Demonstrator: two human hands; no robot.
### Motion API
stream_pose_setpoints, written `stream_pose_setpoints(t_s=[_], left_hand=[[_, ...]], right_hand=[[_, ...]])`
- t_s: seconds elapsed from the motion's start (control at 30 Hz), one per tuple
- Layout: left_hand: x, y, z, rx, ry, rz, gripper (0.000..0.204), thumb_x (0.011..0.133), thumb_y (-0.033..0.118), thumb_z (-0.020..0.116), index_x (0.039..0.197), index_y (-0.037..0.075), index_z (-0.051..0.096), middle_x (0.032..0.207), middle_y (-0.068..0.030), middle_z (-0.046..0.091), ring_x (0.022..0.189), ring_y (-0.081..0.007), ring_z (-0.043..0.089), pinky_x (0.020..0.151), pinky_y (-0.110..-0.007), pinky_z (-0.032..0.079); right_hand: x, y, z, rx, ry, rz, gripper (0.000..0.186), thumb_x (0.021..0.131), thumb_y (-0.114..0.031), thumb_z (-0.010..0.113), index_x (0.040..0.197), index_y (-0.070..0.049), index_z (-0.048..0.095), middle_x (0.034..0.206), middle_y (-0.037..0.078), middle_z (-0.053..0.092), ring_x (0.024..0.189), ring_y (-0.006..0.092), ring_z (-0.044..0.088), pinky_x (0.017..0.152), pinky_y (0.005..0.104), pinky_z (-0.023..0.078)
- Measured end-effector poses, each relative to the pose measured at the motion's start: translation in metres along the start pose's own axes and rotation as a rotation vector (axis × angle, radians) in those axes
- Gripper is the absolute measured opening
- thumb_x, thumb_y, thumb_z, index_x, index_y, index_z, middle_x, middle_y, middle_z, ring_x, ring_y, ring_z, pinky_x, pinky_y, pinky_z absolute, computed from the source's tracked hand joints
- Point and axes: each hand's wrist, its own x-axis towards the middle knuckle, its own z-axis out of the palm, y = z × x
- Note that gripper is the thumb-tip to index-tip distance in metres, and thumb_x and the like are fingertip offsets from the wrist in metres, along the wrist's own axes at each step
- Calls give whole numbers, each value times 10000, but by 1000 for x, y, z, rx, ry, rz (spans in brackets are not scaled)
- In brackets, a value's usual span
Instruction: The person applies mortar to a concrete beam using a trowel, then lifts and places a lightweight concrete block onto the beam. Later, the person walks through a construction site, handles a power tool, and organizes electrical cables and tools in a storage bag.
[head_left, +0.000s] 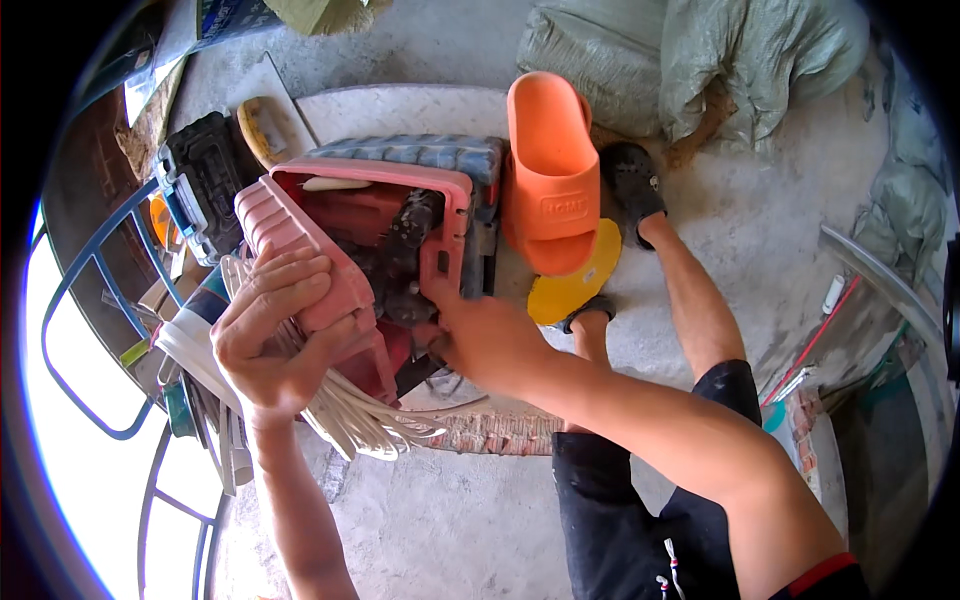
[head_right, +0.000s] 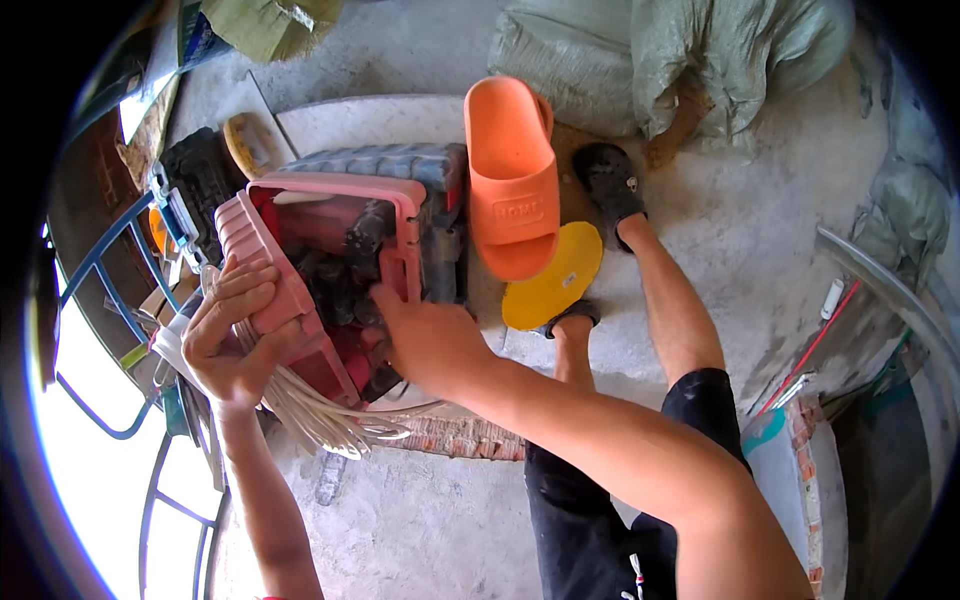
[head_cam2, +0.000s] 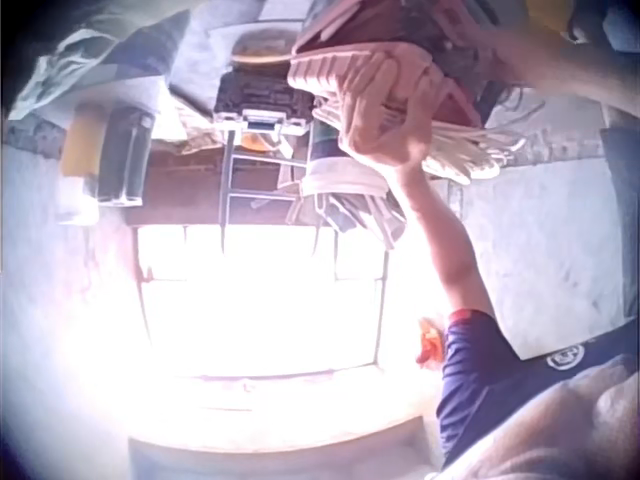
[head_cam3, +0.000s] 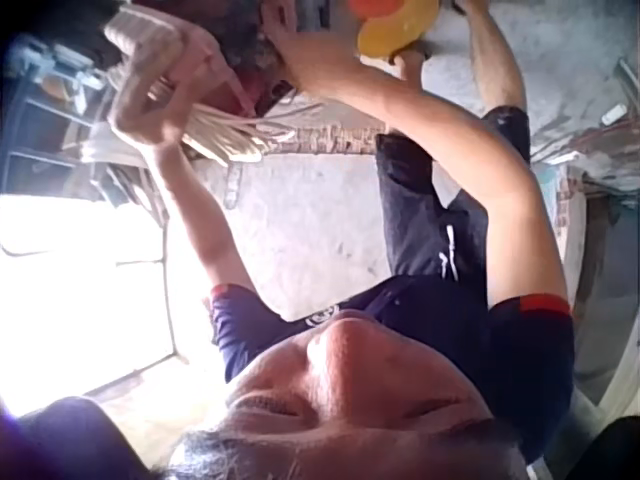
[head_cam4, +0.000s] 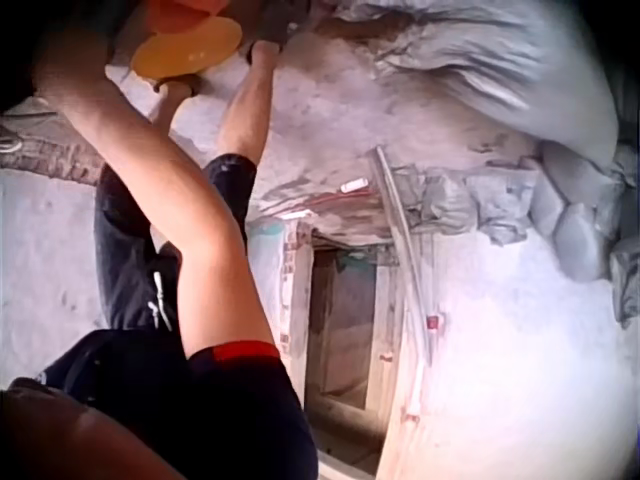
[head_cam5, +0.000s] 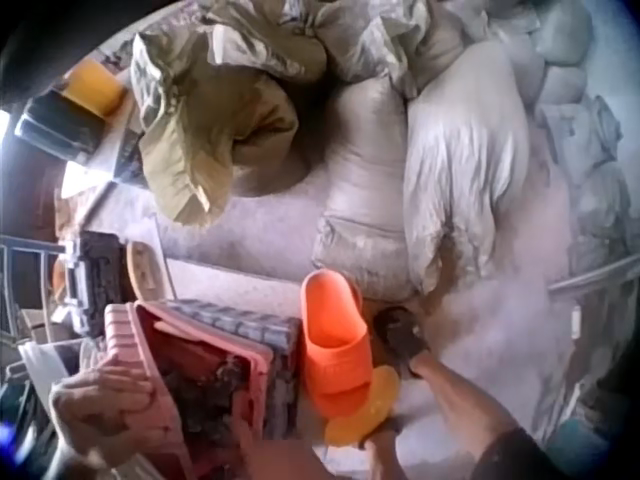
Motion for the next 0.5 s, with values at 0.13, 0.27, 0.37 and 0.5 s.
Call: stream_pose_setpoints(t_s=[0.13, 0.27, 0.37, 0.5], left_hand=[[0, 2, -5, 26, -11, 25, 340, 513, -1, 727, 849, -43, 695, 924, -152, 695, 973, -287, 660, 970, -403, 453], [2, -2, 0, 50, -2, 80, 331, 532, -4, 701, 860, -53, 689, 926, -156, 694, 962, -289, 663, 951, -402, 468], [-3, -2, -6, 70, -9, 68, 327, 538, -6, 691, 861, -58, 687, 926, -161, 692, 940, -287, 666, 925, -381, 484], [0, 2, 1, 21, 1, 28, 331, 535, -13, 685, 864, -51, 687, 923, -162, 690, 899, -271, 671, 856, -339, 511]], right_hand=[[44, -8, 23, -461, 81, -52, 559, 811, -147, 550, 1321, 9, 381, 636, 122, 652, 573, 274, 662, 499, 379, 511], [77, -3, 46, -492, 196, 27, 625, 774, -130, 547, 1343, 29, 342, 621, 115, 650, 578, 274, 668, 516, 364, 524], [79, -12, 53, -460, 138, 90, 642, 757, -134, 573, 1335, 37, 353, 646, 115, 660, 605, 273, 676, 529, 365, 531], [74, -4, 47, -437, 107, 60, 560, 763, -112, 583, 1267, 26, 380, 709, 138, 674, 648, 299, 678, 541, 387, 529]])
